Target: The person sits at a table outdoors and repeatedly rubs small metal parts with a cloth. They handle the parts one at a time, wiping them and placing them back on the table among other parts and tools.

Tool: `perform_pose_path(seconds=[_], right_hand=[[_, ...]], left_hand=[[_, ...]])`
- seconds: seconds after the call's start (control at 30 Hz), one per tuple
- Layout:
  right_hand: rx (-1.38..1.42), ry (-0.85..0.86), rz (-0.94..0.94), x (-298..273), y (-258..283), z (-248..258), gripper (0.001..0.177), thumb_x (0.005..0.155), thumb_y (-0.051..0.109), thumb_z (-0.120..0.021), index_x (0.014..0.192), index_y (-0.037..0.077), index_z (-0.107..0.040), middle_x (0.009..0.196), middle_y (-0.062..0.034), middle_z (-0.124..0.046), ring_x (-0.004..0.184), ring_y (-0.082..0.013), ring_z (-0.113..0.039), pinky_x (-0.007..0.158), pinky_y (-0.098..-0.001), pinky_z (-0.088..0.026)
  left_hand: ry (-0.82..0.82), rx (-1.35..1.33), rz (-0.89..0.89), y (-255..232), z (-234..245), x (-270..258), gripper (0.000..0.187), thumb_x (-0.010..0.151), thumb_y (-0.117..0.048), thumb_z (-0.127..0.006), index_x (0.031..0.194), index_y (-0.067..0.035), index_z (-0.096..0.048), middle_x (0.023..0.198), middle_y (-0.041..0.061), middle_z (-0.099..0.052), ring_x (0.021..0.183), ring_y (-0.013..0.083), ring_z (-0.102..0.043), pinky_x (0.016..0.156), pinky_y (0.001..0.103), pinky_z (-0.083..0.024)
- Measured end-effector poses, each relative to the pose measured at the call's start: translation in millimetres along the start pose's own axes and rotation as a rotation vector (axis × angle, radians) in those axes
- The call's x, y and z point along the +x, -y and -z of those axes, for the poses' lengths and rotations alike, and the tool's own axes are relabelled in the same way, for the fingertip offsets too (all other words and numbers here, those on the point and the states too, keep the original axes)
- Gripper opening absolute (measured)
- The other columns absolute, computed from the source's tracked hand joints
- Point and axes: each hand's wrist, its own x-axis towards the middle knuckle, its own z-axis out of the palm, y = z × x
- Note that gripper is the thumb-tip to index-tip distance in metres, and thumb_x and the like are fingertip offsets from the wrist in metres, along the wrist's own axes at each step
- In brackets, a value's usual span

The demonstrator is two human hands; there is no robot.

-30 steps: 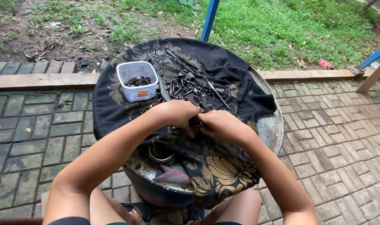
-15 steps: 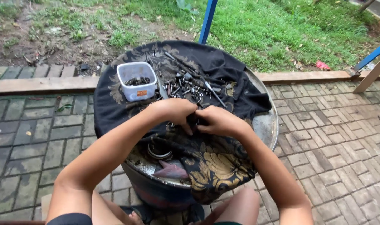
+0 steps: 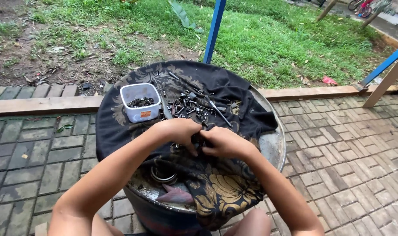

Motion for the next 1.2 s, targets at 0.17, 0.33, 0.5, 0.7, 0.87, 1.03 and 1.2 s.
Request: perform_pose_path(seconds=[0.17, 0.33, 0.5, 0.7, 0.87, 1.03, 1.2], right_hand=[[0.009, 0.015, -0.037, 2.2, -1.1, -2.6, 0.031, 0.084, 0.032, -0.069, 0.099, 0.009, -0.056, 0.080, -0.0211, -0.070, 0.084, -0.0478, -0.070, 0.069, -0.0597, -0.056], [-0.034, -0.011, -0.009, 0.1, -0.7, -0.4, 0.030, 0.084, 0.030, -0.070, 0.099, 0.007, -0.057, 0.079, -0.0208, -0.071, 0.082, -0.0466, -0.071, 0.068, -0.0584, -0.056], [-0.090, -0.034, 0.004, 0.1, -3.1, -2.5, 0.031, 0.083, 0.028, -0.070, 0.101, 0.007, -0.056, 0.079, -0.0199, -0.071, 0.080, -0.0451, -0.072, 0.067, -0.0574, -0.057], [-0.105, -0.064, 0.041, 1.1, -4.6, -9.8, 0.032, 0.082, 0.030, -0.072, 0.098, 0.007, -0.057, 0.080, -0.0178, -0.071, 0.081, -0.0441, -0.071, 0.066, -0.0571, -0.057], [-0.167, -0.075, 0.069, -1.8, -4.1, -4.0, 0.032, 0.083, 0.030, -0.073, 0.099, 0.007, -0.057, 0.081, -0.0162, -0.072, 0.082, -0.0434, -0.071, 0.065, -0.0579, -0.057], [-0.171, -0.091, 0.070, 2.9, -7.3, -2.2, 0.034, 0.084, 0.032, -0.072, 0.100, 0.005, -0.058, 0.083, -0.0187, -0.073, 0.083, -0.0440, -0.072, 0.069, -0.0591, -0.058], [-0.165, -0.070, 0.044, 2.8, -5.3, -7.1, 0.035, 0.084, 0.034, -0.070, 0.103, 0.007, -0.056, 0.083, -0.0166, -0.073, 0.083, -0.0425, -0.072, 0.070, -0.0563, -0.059]], left_hand=[[-0.005, 0.006, 0.000, 0.3, 0.3, -3.4, 0.069, 0.070, -0.058, -0.085, 0.113, -0.008, -0.067, 0.109, 0.013, -0.075, 0.105, 0.0343, -0.071, 0.087, 0.046, -0.060], [0.002, 0.031, -0.003, -4.3, 6.1, -7.4, 0.072, 0.070, -0.060, -0.083, 0.114, -0.005, -0.066, 0.108, 0.014, -0.075, 0.105, 0.0341, -0.071, 0.087, 0.045, -0.060], [0.004, 0.028, 0.010, -5.8, 7.6, -6.2, 0.071, 0.072, -0.059, -0.083, 0.114, -0.004, -0.064, 0.109, 0.016, -0.074, 0.106, 0.0353, -0.070, 0.088, 0.047, -0.060], [-0.016, -0.007, -0.001, -2.4, 0.5, -6.9, 0.068, 0.071, -0.058, -0.084, 0.112, -0.007, -0.066, 0.104, 0.012, -0.076, 0.103, 0.0344, -0.071, 0.088, 0.045, -0.059], [-0.004, -0.006, 0.003, -0.5, 6.0, -1.6, 0.067, 0.068, -0.059, -0.084, 0.111, -0.010, -0.069, 0.105, 0.011, -0.077, 0.105, 0.0340, -0.071, 0.088, 0.047, -0.059], [0.013, -0.020, 0.010, 3.4, 13.7, 1.7, 0.067, 0.068, -0.060, -0.084, 0.111, -0.012, -0.069, 0.106, 0.008, -0.076, 0.104, 0.0294, -0.072, 0.088, 0.042, -0.059], [0.005, -0.021, -0.005, 1.8, 9.6, -2.4, 0.068, 0.069, -0.059, -0.085, 0.111, -0.008, -0.067, 0.106, 0.012, -0.076, 0.103, 0.0337, -0.071, 0.087, 0.045, -0.059]])
